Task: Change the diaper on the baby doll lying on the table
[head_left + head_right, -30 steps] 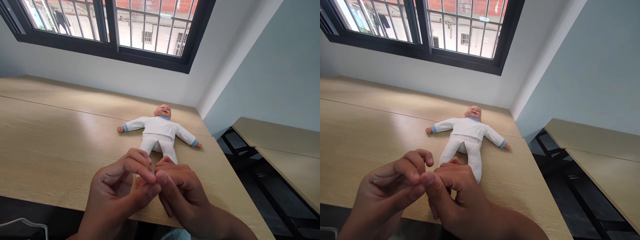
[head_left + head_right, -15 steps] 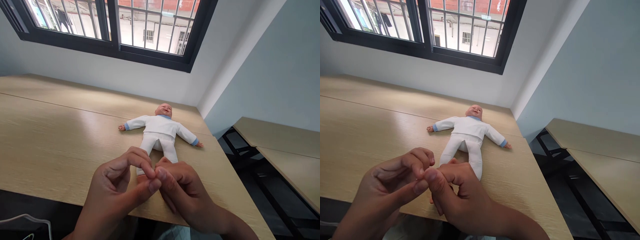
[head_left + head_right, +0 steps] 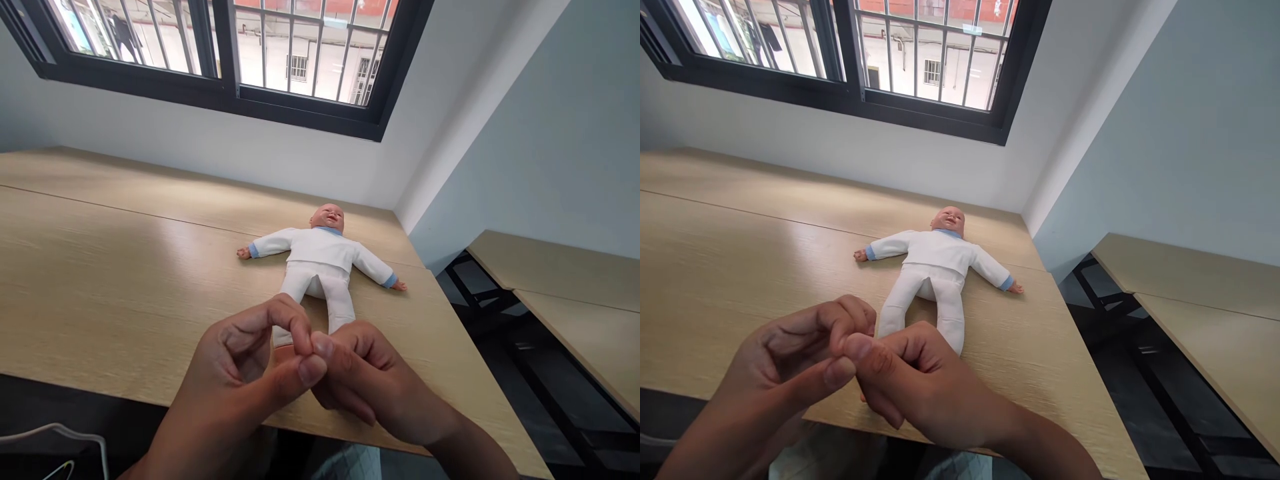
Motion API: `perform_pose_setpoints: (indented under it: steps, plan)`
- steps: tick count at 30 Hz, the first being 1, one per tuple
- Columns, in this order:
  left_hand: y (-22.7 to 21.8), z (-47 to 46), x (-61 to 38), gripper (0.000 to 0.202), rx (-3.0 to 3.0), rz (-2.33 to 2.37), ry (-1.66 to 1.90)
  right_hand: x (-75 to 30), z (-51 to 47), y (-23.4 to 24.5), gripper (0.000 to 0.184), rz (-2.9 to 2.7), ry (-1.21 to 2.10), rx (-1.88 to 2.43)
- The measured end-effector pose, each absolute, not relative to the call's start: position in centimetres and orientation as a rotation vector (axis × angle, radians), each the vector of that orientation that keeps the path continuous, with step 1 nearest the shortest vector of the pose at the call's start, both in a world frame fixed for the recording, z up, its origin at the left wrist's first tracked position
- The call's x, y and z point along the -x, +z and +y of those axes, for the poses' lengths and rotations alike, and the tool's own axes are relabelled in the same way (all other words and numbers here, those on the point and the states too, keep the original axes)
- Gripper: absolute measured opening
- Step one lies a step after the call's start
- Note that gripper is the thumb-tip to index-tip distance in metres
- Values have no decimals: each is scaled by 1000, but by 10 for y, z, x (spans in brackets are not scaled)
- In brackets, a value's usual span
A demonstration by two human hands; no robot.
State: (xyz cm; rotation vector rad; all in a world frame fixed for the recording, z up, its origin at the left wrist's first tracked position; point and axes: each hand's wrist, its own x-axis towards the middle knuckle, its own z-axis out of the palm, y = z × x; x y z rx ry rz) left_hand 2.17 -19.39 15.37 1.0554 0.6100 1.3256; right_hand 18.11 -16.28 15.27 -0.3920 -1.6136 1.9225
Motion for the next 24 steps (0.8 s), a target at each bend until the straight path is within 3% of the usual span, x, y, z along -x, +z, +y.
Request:
perform_pose_setpoints:
  steps: [11, 24]
  plan:
    - [157, -194, -28, 19, -946, 504, 1227, -172, -161, 152, 66, -1383, 2227, 66]
    - [154, -196, -30, 11, -941, 430, 1208, -162, -156, 142, 63, -1280, 2234, -329]
